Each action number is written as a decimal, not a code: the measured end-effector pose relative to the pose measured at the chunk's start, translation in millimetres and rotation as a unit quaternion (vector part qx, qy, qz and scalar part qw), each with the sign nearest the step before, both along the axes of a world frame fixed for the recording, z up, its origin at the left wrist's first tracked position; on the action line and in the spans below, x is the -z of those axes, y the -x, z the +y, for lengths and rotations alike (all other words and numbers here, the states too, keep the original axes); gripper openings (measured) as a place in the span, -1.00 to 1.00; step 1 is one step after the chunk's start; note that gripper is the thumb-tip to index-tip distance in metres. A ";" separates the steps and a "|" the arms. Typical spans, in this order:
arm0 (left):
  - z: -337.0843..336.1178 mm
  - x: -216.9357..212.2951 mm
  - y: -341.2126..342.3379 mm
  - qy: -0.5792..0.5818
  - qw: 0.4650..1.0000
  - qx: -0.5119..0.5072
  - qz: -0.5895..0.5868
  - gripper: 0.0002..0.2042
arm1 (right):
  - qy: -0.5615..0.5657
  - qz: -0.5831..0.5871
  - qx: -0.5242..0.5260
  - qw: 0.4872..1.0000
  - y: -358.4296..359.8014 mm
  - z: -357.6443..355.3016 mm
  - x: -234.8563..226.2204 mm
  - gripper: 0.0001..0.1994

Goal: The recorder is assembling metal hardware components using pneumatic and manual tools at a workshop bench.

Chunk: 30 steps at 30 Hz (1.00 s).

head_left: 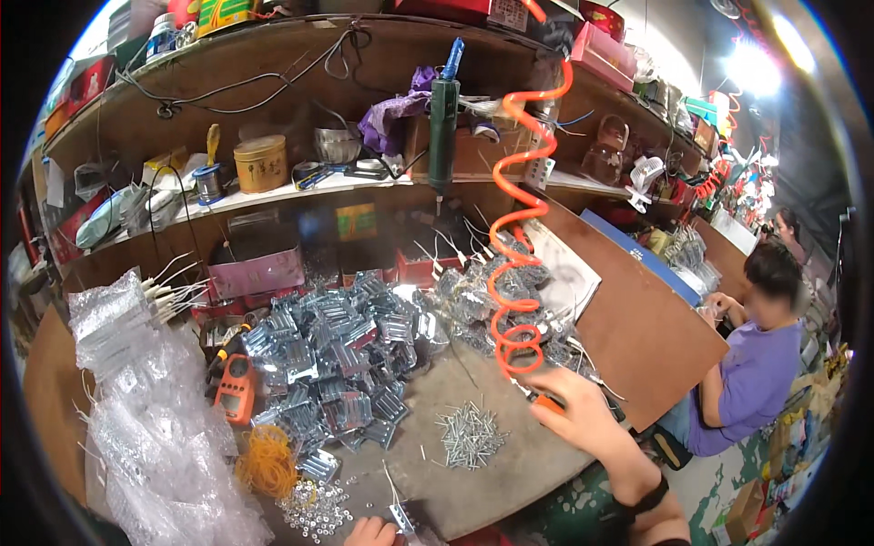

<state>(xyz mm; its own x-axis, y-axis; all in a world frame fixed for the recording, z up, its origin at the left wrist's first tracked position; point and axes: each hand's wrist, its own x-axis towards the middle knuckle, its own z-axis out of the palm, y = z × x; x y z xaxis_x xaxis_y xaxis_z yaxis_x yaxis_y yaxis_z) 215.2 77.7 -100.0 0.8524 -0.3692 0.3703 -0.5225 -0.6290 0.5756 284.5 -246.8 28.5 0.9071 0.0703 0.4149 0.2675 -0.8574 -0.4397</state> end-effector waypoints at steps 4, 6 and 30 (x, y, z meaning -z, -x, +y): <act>3.2 -5.1 -3.7 -0.001 1.000 -0.008 0.001 -0.73 | -0.085 -0.076 -0.119 0.986 -97.2 48.4 -59.7 -0.52; -0.4 1.4 -7.3 -0.008 1.000 -0.001 0.007 -0.72 | -0.268 -0.065 -0.092 0.957 -174.8 51.1 -83.4 -0.51; -3.8 22.6 -6.5 0.009 0.995 -0.067 -0.076 -0.69 | -0.141 -0.292 0.036 0.945 -304.1 7.8 -180.0 -0.54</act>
